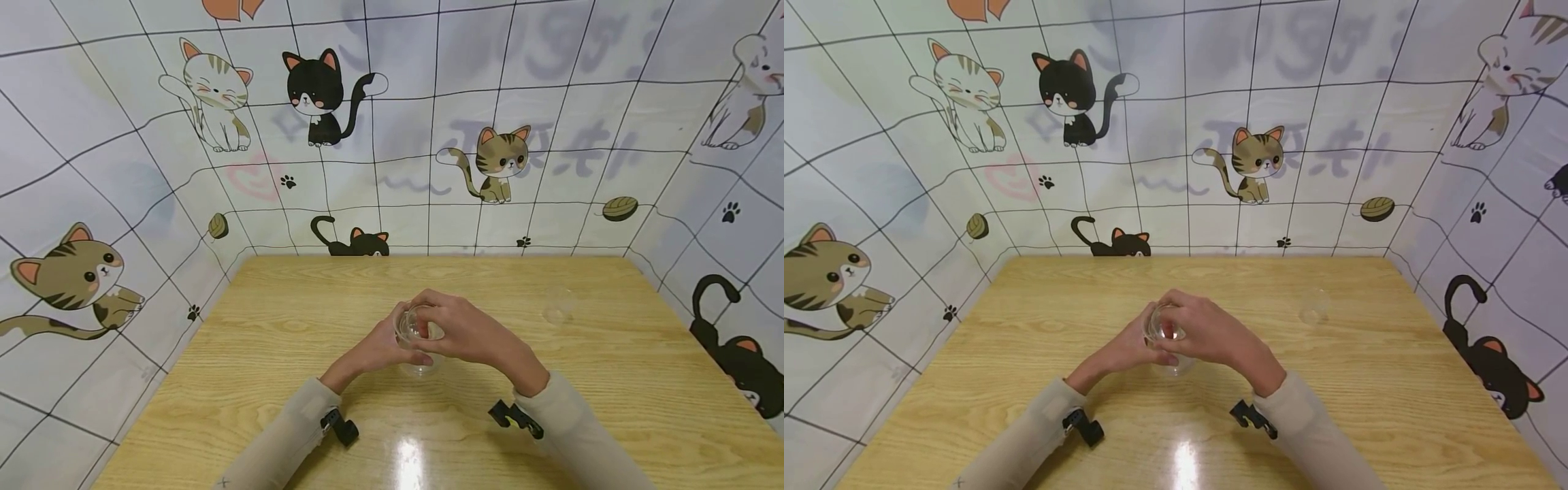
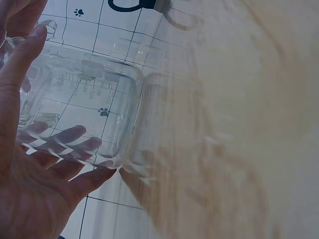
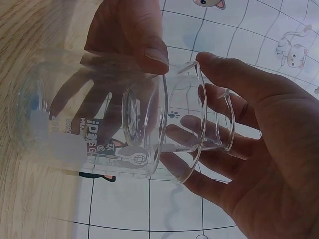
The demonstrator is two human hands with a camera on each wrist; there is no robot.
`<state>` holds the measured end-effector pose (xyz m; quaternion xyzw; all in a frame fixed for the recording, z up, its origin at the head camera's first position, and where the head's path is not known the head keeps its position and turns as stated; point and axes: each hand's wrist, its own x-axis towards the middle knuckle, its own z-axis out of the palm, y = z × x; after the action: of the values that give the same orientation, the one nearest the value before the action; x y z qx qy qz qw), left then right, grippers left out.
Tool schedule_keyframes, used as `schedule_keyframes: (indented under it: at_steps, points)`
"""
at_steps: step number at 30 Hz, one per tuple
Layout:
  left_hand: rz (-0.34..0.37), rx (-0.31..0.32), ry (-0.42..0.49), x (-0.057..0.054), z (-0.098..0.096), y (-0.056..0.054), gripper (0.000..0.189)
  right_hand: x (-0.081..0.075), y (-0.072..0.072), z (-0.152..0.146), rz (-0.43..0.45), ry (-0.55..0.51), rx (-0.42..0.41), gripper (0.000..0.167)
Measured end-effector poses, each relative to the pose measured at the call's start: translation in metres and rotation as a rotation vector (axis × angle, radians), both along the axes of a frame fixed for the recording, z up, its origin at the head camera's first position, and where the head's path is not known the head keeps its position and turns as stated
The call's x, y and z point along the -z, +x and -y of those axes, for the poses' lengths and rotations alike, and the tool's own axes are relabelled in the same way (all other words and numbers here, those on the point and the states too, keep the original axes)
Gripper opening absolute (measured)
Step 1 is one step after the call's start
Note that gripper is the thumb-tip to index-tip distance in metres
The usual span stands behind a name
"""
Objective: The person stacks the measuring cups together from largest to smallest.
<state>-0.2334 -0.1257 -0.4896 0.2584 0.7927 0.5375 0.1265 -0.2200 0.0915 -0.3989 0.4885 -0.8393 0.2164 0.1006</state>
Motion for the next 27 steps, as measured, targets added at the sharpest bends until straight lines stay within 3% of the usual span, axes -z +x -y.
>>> schedule_keyframes:
  at_steps: [27]
  points:
    - [0.002, 0.004, 0.018, -0.0007, 0.0000, 0.0012, 0.080, -0.0010, 0.0024, 0.0019, 0.015, 0.058, 0.031, 0.020]
